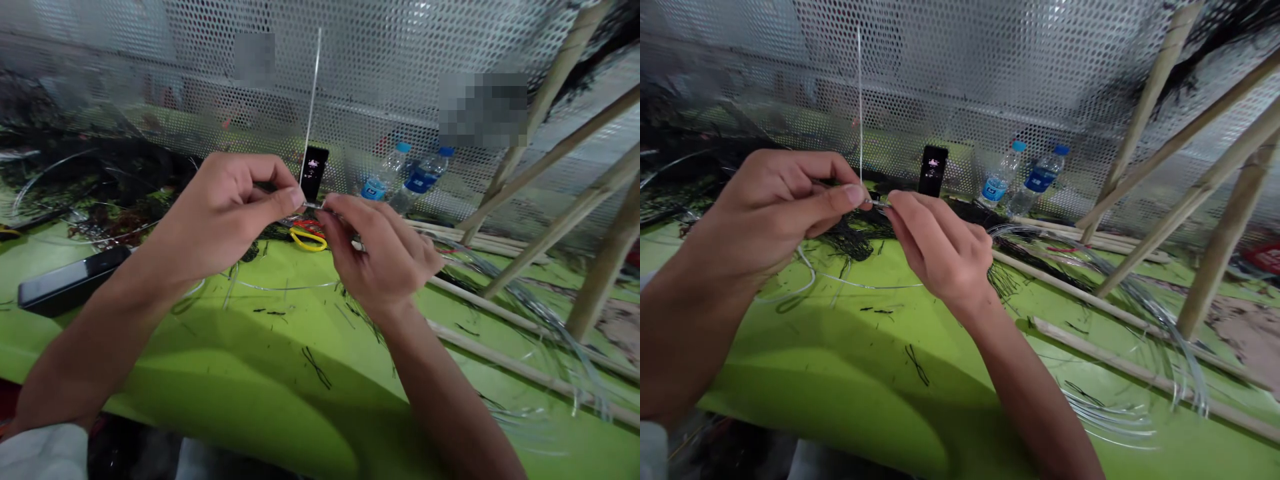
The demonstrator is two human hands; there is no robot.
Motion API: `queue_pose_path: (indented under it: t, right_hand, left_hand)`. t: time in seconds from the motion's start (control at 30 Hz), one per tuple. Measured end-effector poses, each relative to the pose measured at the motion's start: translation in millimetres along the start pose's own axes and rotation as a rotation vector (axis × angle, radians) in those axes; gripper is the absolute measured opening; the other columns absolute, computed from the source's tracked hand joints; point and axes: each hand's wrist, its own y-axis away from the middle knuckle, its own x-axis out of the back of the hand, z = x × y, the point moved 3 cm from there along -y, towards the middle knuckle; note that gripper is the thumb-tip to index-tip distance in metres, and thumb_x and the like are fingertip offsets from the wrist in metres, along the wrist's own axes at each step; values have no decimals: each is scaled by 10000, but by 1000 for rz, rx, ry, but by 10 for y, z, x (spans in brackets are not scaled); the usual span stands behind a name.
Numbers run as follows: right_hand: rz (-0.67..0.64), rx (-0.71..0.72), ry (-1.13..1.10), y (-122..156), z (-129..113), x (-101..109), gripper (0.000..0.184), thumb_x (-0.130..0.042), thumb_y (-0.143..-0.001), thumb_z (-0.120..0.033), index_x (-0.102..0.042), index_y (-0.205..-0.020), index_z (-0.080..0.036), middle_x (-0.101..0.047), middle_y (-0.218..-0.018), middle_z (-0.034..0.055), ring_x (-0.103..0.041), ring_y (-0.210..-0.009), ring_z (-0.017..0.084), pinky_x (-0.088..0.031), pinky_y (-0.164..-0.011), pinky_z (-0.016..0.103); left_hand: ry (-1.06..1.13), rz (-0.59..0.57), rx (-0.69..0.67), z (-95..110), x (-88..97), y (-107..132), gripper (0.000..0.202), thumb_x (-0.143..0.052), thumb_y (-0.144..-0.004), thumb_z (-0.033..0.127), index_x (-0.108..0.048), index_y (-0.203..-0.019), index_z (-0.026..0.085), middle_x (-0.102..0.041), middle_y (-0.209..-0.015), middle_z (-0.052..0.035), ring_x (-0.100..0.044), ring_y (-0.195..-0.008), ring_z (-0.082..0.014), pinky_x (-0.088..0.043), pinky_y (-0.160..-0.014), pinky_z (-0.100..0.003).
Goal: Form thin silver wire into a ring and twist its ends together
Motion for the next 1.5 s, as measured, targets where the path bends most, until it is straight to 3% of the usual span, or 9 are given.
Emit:
queue_pose_path:
  t: [0.2,0.37,0.53,0.83,0.97,1.07,1.17,1.33,1.5]
  right_hand:
    - [61,70,37,78,34,-8,416,-709,-925,-104,-708,-1282,-318,-823,-1033,8,-803,-828,211,-622,-681,293]
    - [83,153,181,69,20,2,277,-742,-920,-164,-765,-1157,-306,-832,-960,2,-797,-739,210,-602,-560,288]
    - [25,130,114,-48,-40,48,205,-721,-923,-115,-776,-1052,-263,-830,-909,-5,-777,-689,182,-578,-553,277]
    - [-264,-156,-128,-224,-12,160,106,-677,-963,-169,-741,-903,-228,-740,-751,-18,-652,-601,121,-455,-548,271]
    - [-318,-379,-339,-188,118,111,46,-714,-952,-253,-742,-928,-227,-694,-716,-35,-562,-531,101,-416,-516,254]
    - [-341,-426,-367,-168,172,93,98,-710,-958,-305,-744,-974,-215,-647,-690,-36,-503,-525,93,-368,-507,246]
    - [-405,-464,-491,-188,166,130,243,-632,-1014,-360,-727,-876,-184,-551,-631,-32,-433,-536,88,-320,-508,250]
    - [-457,-620,-760,-151,108,269,311,-640,-1018,-380,-715,-807,-163,-485,-618,-42,-368,-536,70,-275,-505,259]
    - [-535,-911,-901,92,126,307,333,-648,-997,-430,-712,-800,-169,-344,-551,-72,-258,-491,76,-159,-456,276]
  left_hand:
    - [32,-25,3,30,-21,48,145,-679,-930,190,-681,-790,150,-317,-474,83,-229,-386,3,-108,-346,-154]
    - [21,-7,-31,28,-49,52,161,-672,-930,179,-663,-771,157,-307,-494,83,-217,-415,-6,-116,-375,-184]
    - [2,0,-133,81,-74,31,170,-648,-896,95,-639,-741,164,-362,-557,72,-253,-476,-24,-194,-421,-208]
    - [-37,58,-225,89,-58,13,171,-704,-839,122,-663,-703,216,-552,-650,-1,-451,-561,-122,-349,-445,-275]
    - [-70,21,-183,46,-47,2,149,-687,-877,132,-663,-744,194,-509,-628,30,-383,-516,-79,-292,-425,-236]
    - [35,-53,-103,-6,-53,2,136,-626,-941,175,-652,-808,191,-411,-533,66,-313,-435,-60,-218,-376,-217]
    - [52,-105,-63,21,-70,43,143,-598,-979,235,-666,-863,185,-435,-547,56,-347,-448,-71,-243,-383,-225]
    - [-142,-19,-149,159,-118,145,98,-654,-954,218,-699,-871,188,-613,-728,15,-467,-574,-79,-363,-494,-227]
    - [-88,-80,-206,43,-256,119,67,-686,-925,189,-740,-886,196,-632,-713,30,-433,-540,-57,-326,-477,-209]
